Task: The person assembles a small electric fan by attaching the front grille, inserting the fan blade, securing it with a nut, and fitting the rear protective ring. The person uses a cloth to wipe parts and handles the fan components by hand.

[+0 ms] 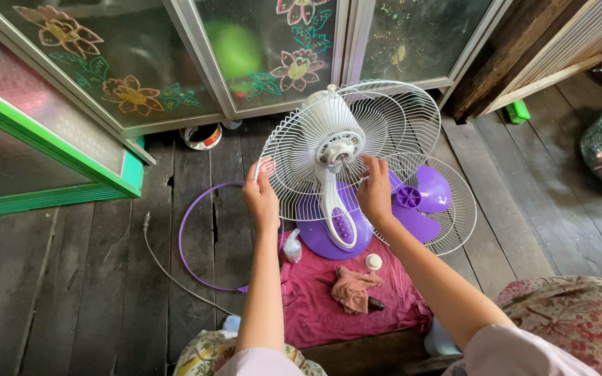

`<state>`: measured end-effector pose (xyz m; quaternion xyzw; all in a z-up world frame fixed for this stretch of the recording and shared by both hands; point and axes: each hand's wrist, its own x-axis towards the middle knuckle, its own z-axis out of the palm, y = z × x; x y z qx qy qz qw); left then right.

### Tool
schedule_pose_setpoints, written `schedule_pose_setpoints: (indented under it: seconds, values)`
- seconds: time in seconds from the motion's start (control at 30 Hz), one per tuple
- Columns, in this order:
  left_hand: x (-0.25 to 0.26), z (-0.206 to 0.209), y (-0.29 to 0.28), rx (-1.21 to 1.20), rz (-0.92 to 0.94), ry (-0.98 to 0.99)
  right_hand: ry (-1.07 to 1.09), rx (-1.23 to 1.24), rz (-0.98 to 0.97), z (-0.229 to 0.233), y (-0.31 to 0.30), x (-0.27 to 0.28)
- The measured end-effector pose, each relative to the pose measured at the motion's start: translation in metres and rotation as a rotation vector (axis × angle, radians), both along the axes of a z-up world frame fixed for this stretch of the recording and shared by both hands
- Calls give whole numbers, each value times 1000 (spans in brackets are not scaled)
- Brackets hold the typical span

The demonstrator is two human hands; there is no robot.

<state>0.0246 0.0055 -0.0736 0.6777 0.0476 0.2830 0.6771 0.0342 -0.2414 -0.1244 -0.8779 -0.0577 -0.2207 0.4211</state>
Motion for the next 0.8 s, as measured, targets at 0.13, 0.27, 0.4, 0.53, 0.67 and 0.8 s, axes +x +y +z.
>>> schedule_pose_setpoints:
  seconds: [0.13,0.27,0.4,0.53,0.67,0.8]
  values:
    - [2,-4,0,-1,11,-14,-94,41,114,12,3,0]
    - [2,-3,2,9,12,-21,-191,-364,4,18,0,5]
    - [1,-1,0,11,28,13,20,-53,32,21,-1,4]
    - [0,-2,1,47,50,36,-14,-7,121,16,2,0]
    - [0,-2,3,-31,12,28,-83,-308,102,11,-1,4]
    - [1,-2,4,-1,18,28,25,-66,106,22,-2,3]
